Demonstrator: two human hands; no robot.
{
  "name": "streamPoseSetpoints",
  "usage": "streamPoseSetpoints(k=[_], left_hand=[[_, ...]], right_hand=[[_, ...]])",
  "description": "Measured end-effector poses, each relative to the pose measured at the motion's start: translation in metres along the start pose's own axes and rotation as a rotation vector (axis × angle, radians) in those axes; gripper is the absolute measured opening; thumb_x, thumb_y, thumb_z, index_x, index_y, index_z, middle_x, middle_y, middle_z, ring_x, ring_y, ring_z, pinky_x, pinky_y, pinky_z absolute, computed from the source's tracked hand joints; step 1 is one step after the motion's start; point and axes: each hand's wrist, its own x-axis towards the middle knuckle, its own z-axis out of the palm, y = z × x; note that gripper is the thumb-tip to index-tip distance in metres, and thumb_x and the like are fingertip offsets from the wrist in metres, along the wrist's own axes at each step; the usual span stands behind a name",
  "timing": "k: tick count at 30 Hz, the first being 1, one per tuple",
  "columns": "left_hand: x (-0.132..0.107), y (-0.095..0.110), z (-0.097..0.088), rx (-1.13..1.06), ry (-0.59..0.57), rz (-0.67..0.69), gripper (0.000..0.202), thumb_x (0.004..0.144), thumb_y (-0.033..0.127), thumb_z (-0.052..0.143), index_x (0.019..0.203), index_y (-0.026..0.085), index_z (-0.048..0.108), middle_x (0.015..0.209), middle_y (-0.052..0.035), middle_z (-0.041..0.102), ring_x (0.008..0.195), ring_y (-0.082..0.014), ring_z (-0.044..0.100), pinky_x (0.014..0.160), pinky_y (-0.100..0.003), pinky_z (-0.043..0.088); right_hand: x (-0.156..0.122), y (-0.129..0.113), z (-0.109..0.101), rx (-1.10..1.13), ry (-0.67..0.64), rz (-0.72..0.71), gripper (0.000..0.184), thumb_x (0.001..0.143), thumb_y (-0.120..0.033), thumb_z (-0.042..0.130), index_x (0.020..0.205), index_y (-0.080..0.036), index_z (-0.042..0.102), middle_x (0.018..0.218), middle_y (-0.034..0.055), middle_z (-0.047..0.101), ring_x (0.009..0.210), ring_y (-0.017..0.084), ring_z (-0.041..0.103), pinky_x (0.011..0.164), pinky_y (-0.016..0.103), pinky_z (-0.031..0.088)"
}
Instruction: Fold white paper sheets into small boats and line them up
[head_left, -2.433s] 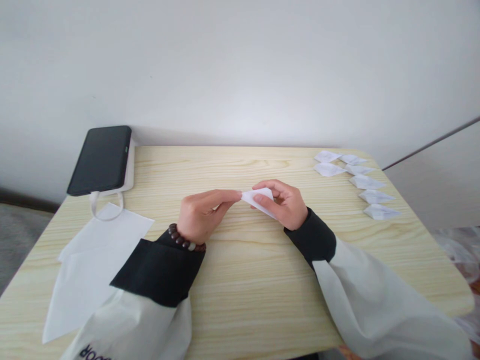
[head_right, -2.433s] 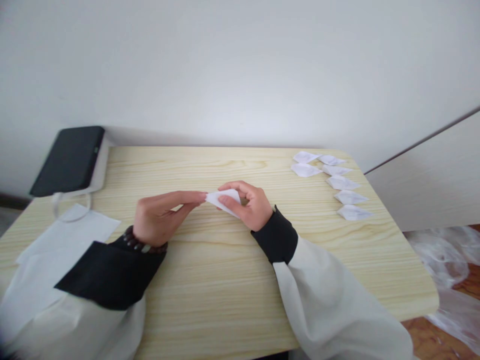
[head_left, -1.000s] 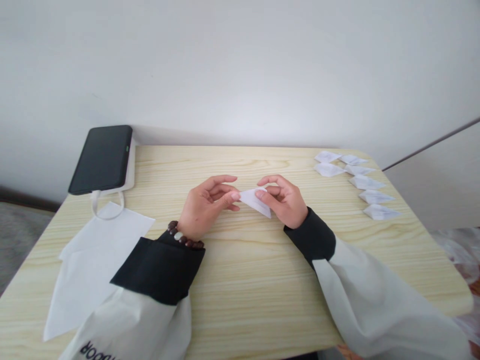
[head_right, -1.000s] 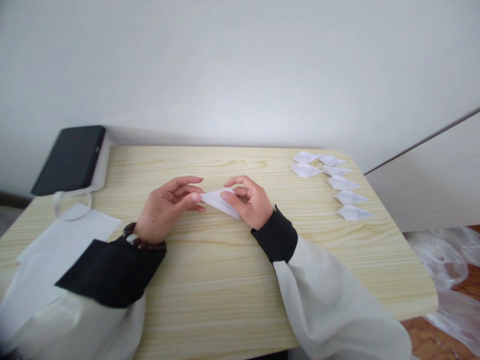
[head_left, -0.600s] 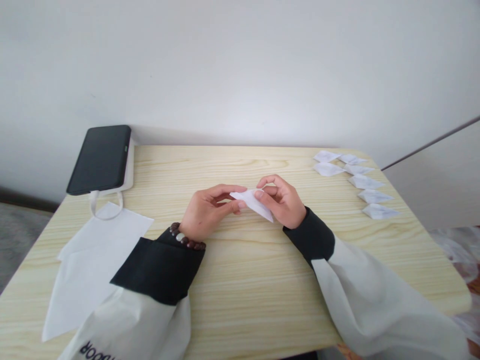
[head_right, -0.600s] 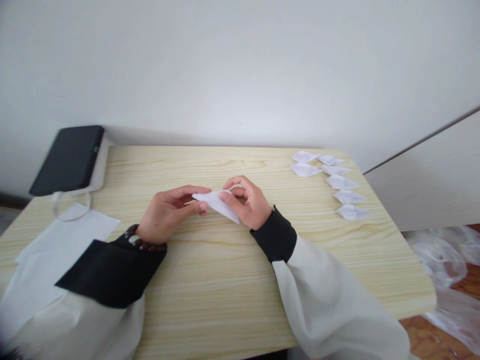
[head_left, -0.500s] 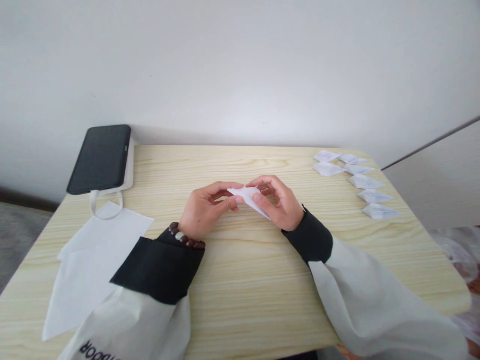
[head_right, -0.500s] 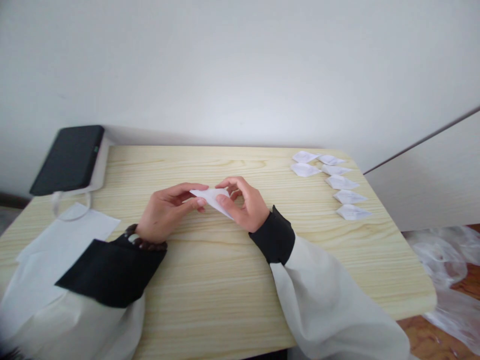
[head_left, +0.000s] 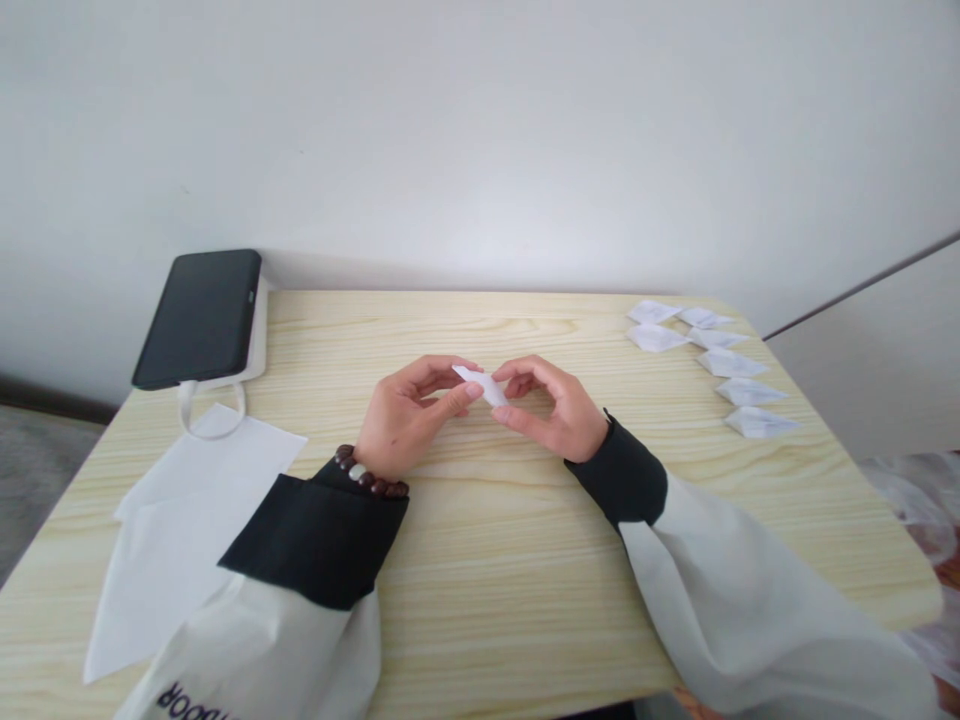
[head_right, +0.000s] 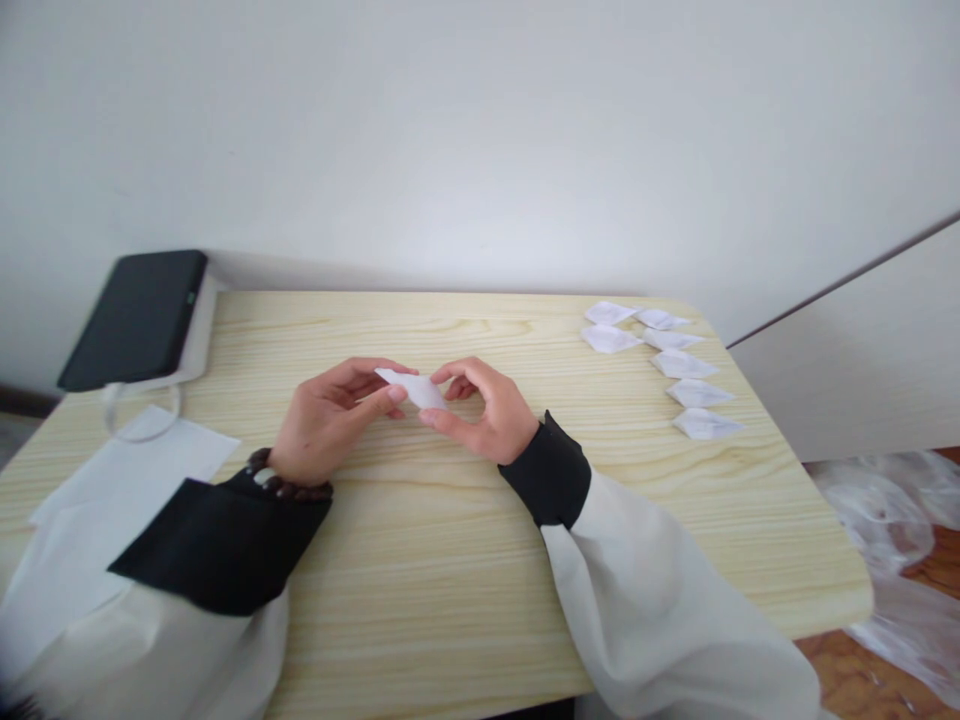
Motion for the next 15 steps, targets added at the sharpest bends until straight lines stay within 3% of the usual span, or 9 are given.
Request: streamPoseSetpoints(k=[7,15], left_hand=[[0.0,0.0038,0.0015,0.008,0.028,0.002,0.029,0.07,0.036,0.073,0.09,0.016,0.067,0.093,-0.0075,0.071,0.086,-0.0196,0.065,0.068,-0.026,0.053],[-0.0007,0.0001,0.0016,-0.019,-0.054,0.001,0.031,0.066,0.028,0.076,0.093,0.018,0.065,0.103,-0.0065,0.068,0.093,-0.02,0.062,0.075,-0.031,0.054]], right_hand=[[-0.0002,0.0,-0.0008,0.058,-0.02,0.026,0.034,0.072,-0.033,0.069,0.1,-0.019,0.056,0.09,0.0045,0.063,0.081,0.016,0.059,0.079,0.033,0.048],[-0.0007,-0.0016,-0.0002,0.044,-0.015,0.013,0.033,0.071,-0.031,0.071,0.097,-0.019,0.057,0.087,0.0036,0.064,0.08,0.015,0.06,0.077,0.031,0.048]])
